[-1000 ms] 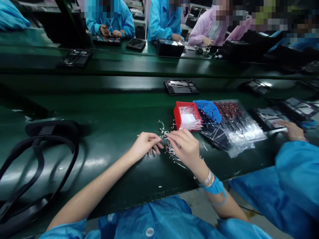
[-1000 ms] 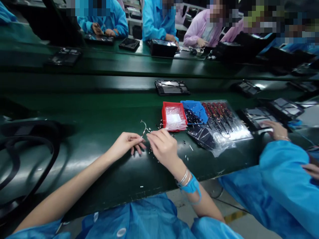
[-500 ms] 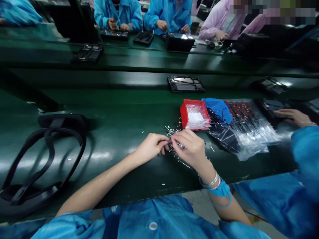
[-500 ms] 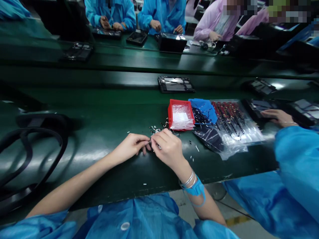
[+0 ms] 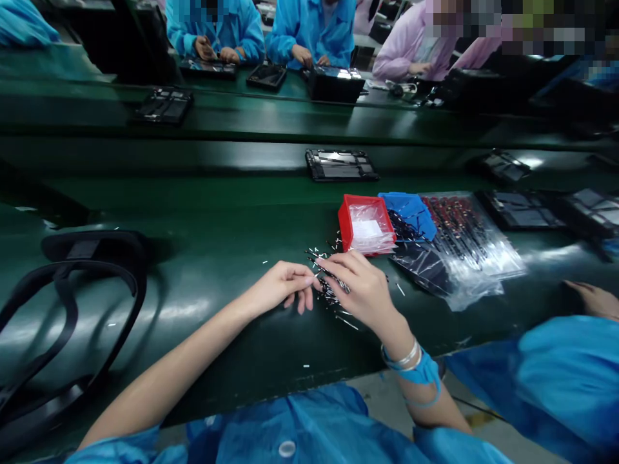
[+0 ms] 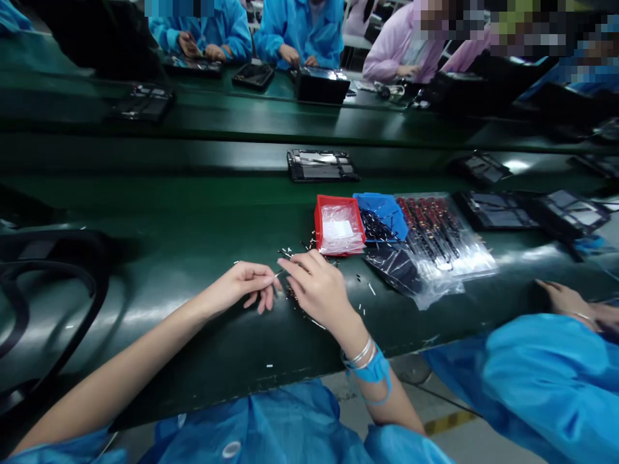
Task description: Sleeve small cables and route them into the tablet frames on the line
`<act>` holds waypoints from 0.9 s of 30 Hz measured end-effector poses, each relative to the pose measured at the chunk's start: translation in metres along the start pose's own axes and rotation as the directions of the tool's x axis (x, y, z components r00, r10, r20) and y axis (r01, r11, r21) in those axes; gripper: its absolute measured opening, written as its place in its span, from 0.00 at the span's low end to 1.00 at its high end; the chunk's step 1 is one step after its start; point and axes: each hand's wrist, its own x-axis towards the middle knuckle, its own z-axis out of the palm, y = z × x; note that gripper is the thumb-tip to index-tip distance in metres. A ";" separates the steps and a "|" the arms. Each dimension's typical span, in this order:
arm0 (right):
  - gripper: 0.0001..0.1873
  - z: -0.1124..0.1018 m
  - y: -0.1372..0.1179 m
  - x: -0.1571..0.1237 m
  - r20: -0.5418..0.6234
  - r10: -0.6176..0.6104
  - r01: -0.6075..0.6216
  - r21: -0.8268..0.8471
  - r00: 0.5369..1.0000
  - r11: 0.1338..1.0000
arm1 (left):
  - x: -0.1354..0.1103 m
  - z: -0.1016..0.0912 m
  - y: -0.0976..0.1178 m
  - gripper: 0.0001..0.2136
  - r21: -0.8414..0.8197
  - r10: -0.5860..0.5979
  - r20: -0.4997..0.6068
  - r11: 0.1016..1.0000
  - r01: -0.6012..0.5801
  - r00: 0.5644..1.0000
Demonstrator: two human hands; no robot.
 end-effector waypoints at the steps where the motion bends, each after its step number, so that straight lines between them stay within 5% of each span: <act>1: 0.09 0.003 -0.004 -0.001 -0.014 0.001 -0.001 0.035 1.000 0.999 | -0.001 0.000 0.001 0.15 -0.006 -0.012 0.024 1.000 0.013 1.000; 4: 0.09 0.010 -0.001 -0.003 -0.150 0.061 -0.044 0.110 0.987 0.993 | 0.000 -0.004 0.007 0.17 0.031 -0.037 -0.002 0.999 0.038 0.999; 7: 0.08 0.010 0.010 -0.005 -0.267 0.162 -0.116 0.181 0.950 0.977 | 0.023 -0.022 0.021 0.12 0.141 0.034 -0.301 0.990 0.009 0.953; 11: 0.09 0.006 0.017 -0.008 -0.328 0.254 -0.180 0.239 0.910 0.954 | 0.100 -0.064 0.047 0.09 0.254 0.140 -0.599 0.967 0.022 0.789; 15: 0.11 0.008 0.015 -0.010 -0.326 0.271 -0.190 0.259 0.906 0.947 | 0.187 -0.100 0.075 0.16 0.267 0.115 -0.729 0.956 0.124 0.675; 20: 0.11 0.014 0.013 -0.012 -0.284 0.283 -0.202 0.283 0.916 0.938 | 0.245 -0.125 0.098 0.16 0.321 0.088 -0.726 0.921 0.222 0.682; 24: 0.11 0.016 0.016 -0.014 -0.271 0.311 -0.240 0.266 0.911 0.934 | 0.256 -0.139 0.103 0.16 0.510 0.226 -0.626 0.843 0.172 0.746; 27: 0.10 0.017 0.020 -0.015 -0.257 0.339 -0.267 0.277 0.905 0.923 | 0.253 -0.140 0.103 0.15 0.697 0.383 -0.454 0.715 0.053 0.805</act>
